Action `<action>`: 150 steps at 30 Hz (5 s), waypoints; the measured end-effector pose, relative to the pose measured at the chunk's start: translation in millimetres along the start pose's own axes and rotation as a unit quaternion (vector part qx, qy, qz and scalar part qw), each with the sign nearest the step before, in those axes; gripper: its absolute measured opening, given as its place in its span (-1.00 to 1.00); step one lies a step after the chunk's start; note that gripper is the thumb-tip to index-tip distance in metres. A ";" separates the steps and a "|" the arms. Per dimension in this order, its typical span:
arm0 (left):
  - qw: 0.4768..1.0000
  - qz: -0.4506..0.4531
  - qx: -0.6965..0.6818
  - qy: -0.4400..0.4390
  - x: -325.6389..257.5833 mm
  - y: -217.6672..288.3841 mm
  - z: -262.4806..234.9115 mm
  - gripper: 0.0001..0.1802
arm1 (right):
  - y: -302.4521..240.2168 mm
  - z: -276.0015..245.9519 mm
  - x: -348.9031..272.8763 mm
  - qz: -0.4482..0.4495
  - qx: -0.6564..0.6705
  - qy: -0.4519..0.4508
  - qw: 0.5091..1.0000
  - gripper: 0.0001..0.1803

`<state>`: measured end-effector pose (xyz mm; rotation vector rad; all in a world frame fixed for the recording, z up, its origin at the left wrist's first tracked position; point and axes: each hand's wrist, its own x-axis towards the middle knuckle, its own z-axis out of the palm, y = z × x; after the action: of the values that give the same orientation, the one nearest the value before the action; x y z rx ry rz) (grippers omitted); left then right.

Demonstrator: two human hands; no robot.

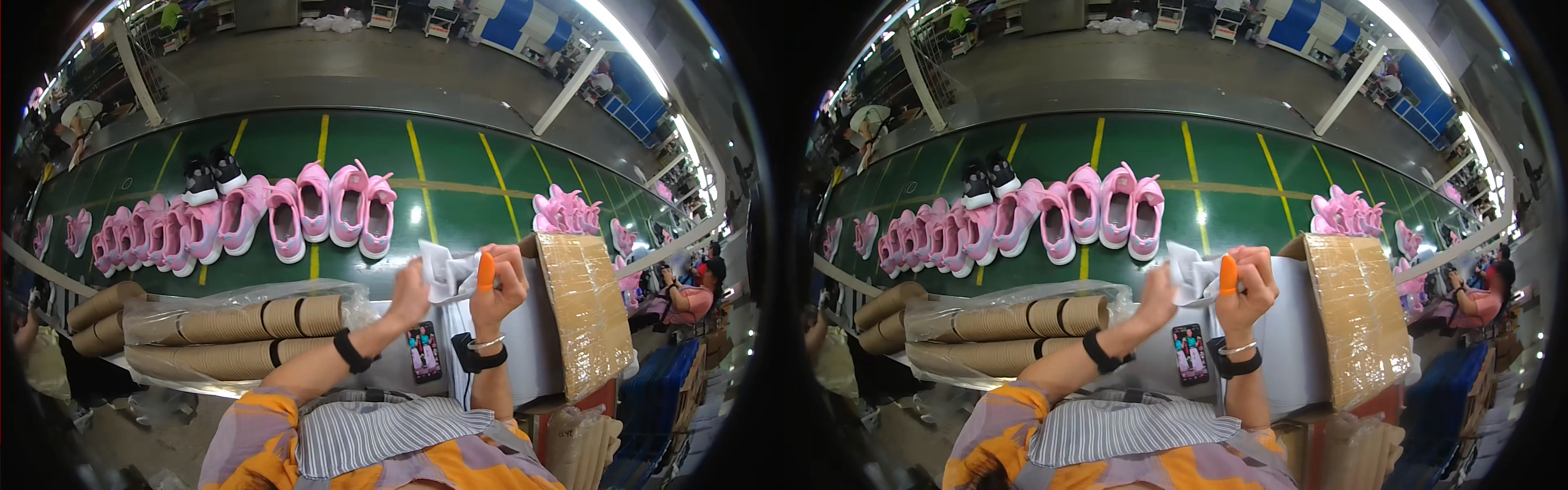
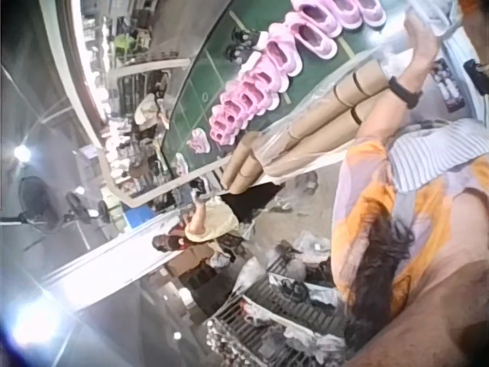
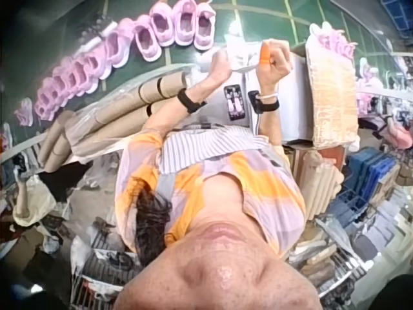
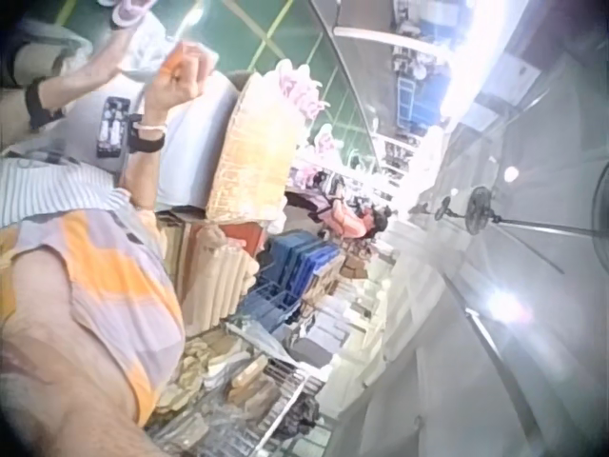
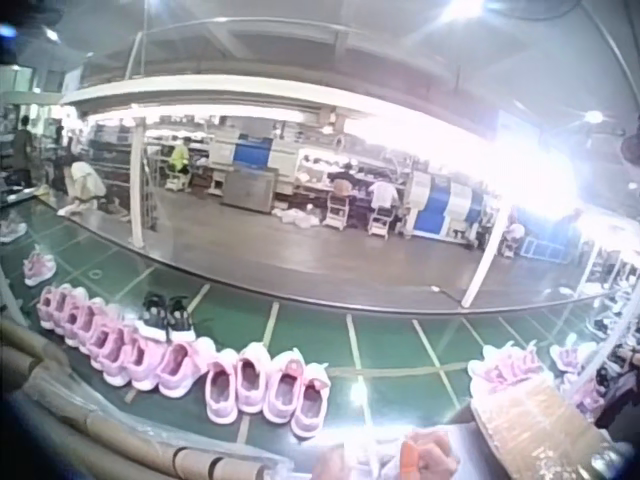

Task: Stuffing shoes with paper and cardboard inserts on a production line.

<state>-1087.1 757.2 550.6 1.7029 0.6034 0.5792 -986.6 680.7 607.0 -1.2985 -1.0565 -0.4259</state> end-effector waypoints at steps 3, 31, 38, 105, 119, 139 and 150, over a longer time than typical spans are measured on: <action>0.953 -0.047 -0.297 0.016 -24.1 1.3 0.8 -0.51 | 8.0 16.9 -2.3 0.068 -0.097 -0.050 0.992 -0.69; 0.951 -0.107 0.259 -0.131 172.0 -188.8 -137.1 -0.48 | 153.3 186.8 -81.0 0.331 -0.313 -0.404 0.793 -0.49; 0.931 -0.104 0.336 -0.097 157.7 -180.4 -138.6 -0.48 | 129.3 163.3 -105.6 0.221 -0.152 -0.441 0.857 -0.37; 0.861 -0.240 -0.236 -0.382 -136.5 -31.7 -126.3 -0.49 | 134.5 -129.5 -124.7 0.182 -0.280 -0.242 0.911 -0.67; 0.977 -0.090 -0.173 -0.084 -61.7 -47.9 -101.5 -0.57 | 103.8 -77.1 -119.4 0.524 0.187 0.052 0.829 -0.86; 0.742 0.032 -0.010 -0.669 -86.7 -40.4 -65.1 -0.07 | -7.5 43.1 14.8 0.026 -0.198 -0.070 0.977 -0.24; 0.905 -0.199 -0.372 -0.053 29.8 -13.2 -56.2 -0.66 | -58.7 55.5 8.6 0.033 -0.035 -0.103 0.994 -0.37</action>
<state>-1103.4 820.1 550.7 0.8509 0.5368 0.3492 -1049.5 717.8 642.6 -1.4585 -1.1753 -0.2844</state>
